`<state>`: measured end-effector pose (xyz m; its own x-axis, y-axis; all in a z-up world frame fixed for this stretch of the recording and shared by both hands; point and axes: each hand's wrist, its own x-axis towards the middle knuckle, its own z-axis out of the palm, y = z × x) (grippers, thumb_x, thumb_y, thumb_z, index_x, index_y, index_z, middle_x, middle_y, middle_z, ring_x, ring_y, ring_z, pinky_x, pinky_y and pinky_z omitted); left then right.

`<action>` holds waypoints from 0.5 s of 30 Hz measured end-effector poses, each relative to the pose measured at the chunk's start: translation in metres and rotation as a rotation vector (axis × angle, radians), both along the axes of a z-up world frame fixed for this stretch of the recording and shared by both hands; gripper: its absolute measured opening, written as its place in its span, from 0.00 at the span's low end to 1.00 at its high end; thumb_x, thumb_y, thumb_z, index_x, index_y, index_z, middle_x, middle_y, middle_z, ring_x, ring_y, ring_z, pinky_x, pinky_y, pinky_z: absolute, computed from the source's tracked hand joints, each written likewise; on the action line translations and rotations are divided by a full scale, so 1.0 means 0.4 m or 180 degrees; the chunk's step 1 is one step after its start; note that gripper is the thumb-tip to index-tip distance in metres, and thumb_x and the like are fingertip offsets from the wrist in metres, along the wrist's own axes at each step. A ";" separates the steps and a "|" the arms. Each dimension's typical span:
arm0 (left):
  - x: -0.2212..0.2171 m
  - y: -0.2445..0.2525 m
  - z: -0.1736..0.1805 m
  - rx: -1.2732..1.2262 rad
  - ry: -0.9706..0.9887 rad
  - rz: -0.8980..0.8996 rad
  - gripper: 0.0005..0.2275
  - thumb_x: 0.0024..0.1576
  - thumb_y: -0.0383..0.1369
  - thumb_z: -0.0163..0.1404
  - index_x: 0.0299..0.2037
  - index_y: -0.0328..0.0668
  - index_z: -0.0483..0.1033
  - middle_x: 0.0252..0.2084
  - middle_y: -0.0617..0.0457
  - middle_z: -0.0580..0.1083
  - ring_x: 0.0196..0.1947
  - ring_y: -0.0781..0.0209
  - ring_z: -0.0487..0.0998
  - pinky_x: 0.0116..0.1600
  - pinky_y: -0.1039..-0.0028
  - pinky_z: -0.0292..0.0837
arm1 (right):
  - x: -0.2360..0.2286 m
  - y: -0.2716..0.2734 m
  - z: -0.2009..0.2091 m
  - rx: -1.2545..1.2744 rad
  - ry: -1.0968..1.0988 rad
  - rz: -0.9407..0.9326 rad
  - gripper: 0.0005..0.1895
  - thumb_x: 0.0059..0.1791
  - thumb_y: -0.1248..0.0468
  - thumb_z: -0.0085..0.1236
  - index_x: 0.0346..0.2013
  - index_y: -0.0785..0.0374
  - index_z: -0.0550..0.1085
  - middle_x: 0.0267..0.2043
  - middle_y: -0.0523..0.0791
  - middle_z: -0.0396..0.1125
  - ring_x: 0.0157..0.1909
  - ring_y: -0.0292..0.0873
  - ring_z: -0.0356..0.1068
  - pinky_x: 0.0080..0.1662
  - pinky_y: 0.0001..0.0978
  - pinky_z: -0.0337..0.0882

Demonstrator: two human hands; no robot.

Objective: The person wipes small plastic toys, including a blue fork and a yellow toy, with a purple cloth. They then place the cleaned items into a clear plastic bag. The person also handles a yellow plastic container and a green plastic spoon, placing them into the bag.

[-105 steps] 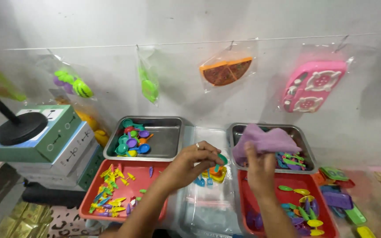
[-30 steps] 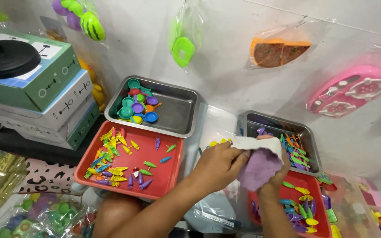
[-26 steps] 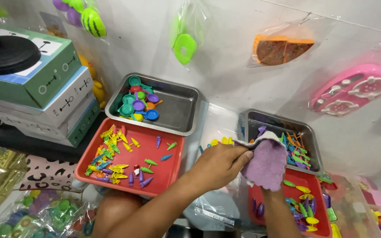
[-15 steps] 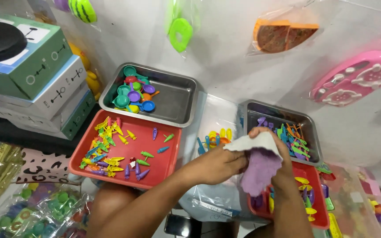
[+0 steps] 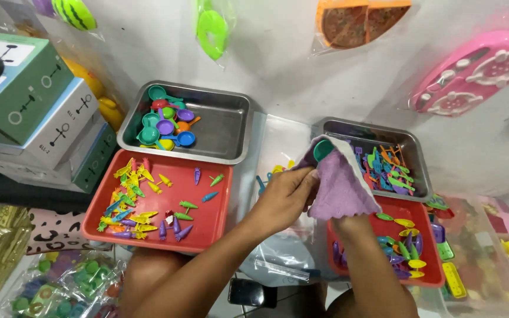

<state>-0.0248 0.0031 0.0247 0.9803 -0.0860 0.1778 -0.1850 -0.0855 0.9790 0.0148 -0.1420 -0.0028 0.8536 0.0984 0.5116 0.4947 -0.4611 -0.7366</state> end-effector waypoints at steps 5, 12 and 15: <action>-0.004 0.034 0.019 0.1590 -0.0053 0.0213 0.11 0.60 0.39 0.46 0.31 0.41 0.76 0.22 0.43 0.75 0.28 0.39 0.80 0.34 0.56 0.74 | -0.002 -0.010 0.036 0.0210 0.0041 0.0178 0.01 0.46 0.66 0.62 0.30 0.57 0.79 0.22 0.44 0.71 0.28 0.39 0.67 0.37 0.33 0.68; -0.030 0.030 0.080 -0.0107 -0.0592 0.0250 0.15 0.61 0.26 0.41 0.57 0.31 0.68 0.42 0.29 0.75 0.35 0.41 0.82 0.33 0.60 0.85 | -0.022 -0.037 0.061 0.0532 0.0196 0.0527 0.05 0.42 0.71 0.67 0.23 0.61 0.78 0.18 0.44 0.69 0.25 0.33 0.64 0.33 0.30 0.66; 0.001 0.035 0.035 -0.0207 -0.0887 0.0571 0.09 0.63 0.26 0.48 0.52 0.38 0.77 0.35 0.40 0.79 0.31 0.50 0.83 0.26 0.68 0.83 | -0.018 -0.022 0.045 0.0528 0.0507 0.0928 0.03 0.45 0.69 0.63 0.27 0.60 0.79 0.22 0.42 0.72 0.30 0.34 0.67 0.36 0.30 0.69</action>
